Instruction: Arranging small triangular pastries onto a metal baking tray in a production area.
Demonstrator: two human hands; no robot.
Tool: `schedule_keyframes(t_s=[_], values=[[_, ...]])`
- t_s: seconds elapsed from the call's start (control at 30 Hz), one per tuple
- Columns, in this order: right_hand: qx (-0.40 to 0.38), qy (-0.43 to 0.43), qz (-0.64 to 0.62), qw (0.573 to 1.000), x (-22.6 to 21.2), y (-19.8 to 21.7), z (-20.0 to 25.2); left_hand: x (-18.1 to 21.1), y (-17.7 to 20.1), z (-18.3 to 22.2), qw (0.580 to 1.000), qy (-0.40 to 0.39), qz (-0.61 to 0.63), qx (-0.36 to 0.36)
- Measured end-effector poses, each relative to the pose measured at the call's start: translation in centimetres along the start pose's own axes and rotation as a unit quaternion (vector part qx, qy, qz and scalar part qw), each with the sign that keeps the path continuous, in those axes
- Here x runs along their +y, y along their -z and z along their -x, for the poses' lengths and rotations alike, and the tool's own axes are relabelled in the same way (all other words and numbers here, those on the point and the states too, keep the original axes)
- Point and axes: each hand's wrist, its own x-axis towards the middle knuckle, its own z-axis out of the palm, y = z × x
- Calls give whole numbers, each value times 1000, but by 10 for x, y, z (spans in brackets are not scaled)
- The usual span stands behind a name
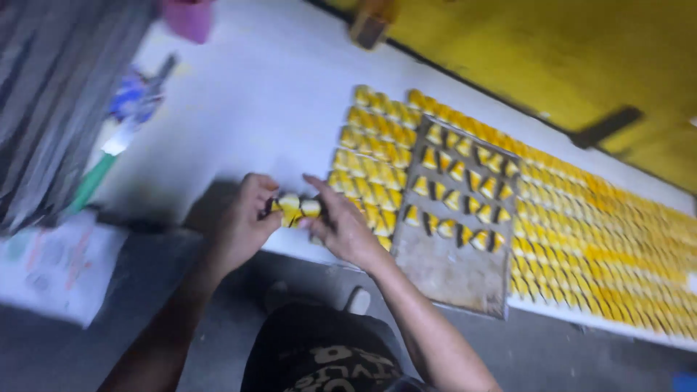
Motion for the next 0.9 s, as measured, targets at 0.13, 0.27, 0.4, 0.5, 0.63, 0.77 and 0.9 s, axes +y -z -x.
schedule_keyframes(t_s=[0.13,0.27,0.4,0.5,0.63,0.77,0.9], values=[[25,-66,-82,994,33,28,33,70,-34,-3,988,53,109,-101],[56,-232,-201,950,108,38,108,92,-119,22,977,52,88,-185],[146,-372,-181,899,169,75,170,118,-170,22,958,88,82,-259],[112,-350,-113,923,168,104,157,122,-208,2,972,30,32,-232],[-56,-295,18,954,176,115,130,115,-234,2,958,-154,-224,-91],[-73,-287,-3,955,222,105,137,130,-253,23,943,-217,-235,-95],[-71,-269,-11,961,249,115,152,124,-287,16,931,-241,-271,-44]])
